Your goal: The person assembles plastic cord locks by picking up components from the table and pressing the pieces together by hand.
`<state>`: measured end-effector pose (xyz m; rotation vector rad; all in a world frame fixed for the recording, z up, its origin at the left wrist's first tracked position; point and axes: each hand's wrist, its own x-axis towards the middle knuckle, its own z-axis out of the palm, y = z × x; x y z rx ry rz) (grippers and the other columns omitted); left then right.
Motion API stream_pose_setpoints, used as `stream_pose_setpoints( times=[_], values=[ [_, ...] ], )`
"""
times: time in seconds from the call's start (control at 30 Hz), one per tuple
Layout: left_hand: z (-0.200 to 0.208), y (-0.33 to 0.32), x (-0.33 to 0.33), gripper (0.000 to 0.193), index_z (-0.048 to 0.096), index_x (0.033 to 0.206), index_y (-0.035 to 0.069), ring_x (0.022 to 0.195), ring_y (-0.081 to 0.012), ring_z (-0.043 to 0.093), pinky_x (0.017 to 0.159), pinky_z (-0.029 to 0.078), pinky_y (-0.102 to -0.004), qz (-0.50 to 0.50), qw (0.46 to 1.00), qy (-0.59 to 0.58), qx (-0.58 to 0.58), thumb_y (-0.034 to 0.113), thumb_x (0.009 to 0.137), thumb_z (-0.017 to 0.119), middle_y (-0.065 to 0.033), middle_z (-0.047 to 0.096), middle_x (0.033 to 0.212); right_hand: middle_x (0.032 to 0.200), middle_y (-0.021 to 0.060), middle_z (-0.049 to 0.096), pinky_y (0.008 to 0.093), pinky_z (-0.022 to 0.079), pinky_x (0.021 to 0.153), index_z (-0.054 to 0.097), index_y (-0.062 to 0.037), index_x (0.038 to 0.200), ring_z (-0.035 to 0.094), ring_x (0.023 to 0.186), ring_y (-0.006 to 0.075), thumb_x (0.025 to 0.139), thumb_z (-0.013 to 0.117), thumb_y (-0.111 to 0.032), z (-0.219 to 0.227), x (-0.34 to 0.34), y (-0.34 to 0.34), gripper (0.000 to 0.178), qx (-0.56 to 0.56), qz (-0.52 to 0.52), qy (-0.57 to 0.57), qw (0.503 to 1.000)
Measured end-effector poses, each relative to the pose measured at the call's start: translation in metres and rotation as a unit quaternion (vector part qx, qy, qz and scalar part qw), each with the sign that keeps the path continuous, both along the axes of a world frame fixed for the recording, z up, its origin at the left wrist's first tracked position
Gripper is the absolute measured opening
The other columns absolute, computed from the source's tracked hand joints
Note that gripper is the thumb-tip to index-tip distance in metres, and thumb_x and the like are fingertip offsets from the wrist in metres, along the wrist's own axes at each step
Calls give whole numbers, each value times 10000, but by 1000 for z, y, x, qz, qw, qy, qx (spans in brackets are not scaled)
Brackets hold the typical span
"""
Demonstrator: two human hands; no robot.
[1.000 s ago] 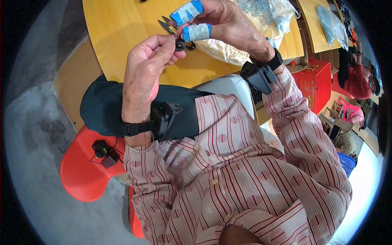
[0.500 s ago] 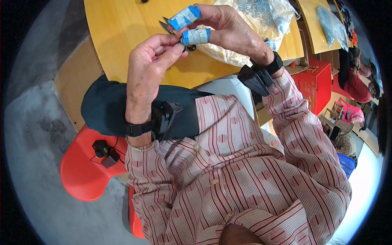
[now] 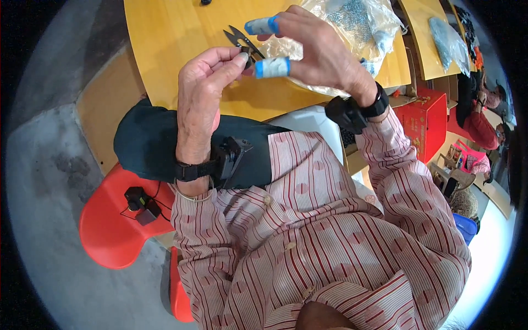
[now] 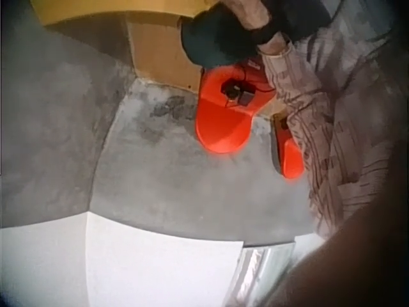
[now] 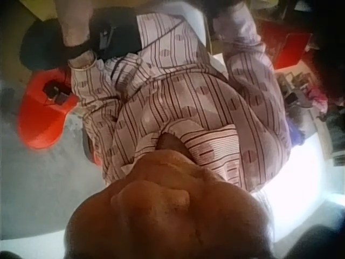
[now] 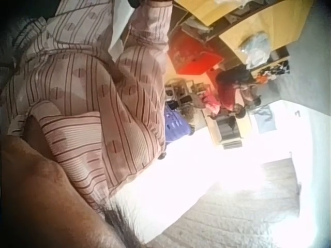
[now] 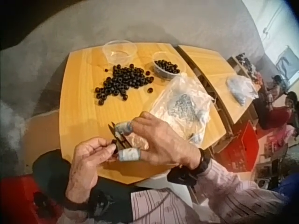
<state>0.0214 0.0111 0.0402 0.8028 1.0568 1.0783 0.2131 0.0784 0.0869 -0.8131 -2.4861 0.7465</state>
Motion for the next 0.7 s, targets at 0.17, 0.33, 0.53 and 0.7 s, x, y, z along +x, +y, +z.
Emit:
stream_pose_setpoints(
  times=[0.17,0.33,0.53,0.7],
  values=[
    [-2,-2,0,244,607,981,-80,781,-129,606,739,441,-224,24,999,-24,-16,114,833,612,-95,646,851,852,93,541,362,489,689,550,-25,956,518,809,286,585,716,-182,-12,-14,-14,436,204,0,-109,973],
    [-4,-1,4,245,616,970,-82,774,-112,587,725,434,-217,29,1000,-11,-8,117,826,617,-87,641,834,753,41,528,348,481,630,559,-62,805,542,799,228,624,671,-215,-27,-14,-12,261,264,-9,-105,959],
    [-6,-2,2,253,629,949,-79,745,-102,552,690,415,-211,22,1000,2,-5,142,826,616,-71,633,826,743,33,537,329,475,624,568,-72,827,548,787,207,639,678,-199,-28,-17,-15,252,285,-5,-132,949],
    [-6,-2,2,268,629,943,-81,751,-106,555,701,418,-211,21,1000,1,-8,155,816,626,-71,630,827,730,32,538,338,476,623,565,-76,814,552,775,210,628,683,-204,-31,-16,-14,255,284,-6,-124,951]
  ],
)
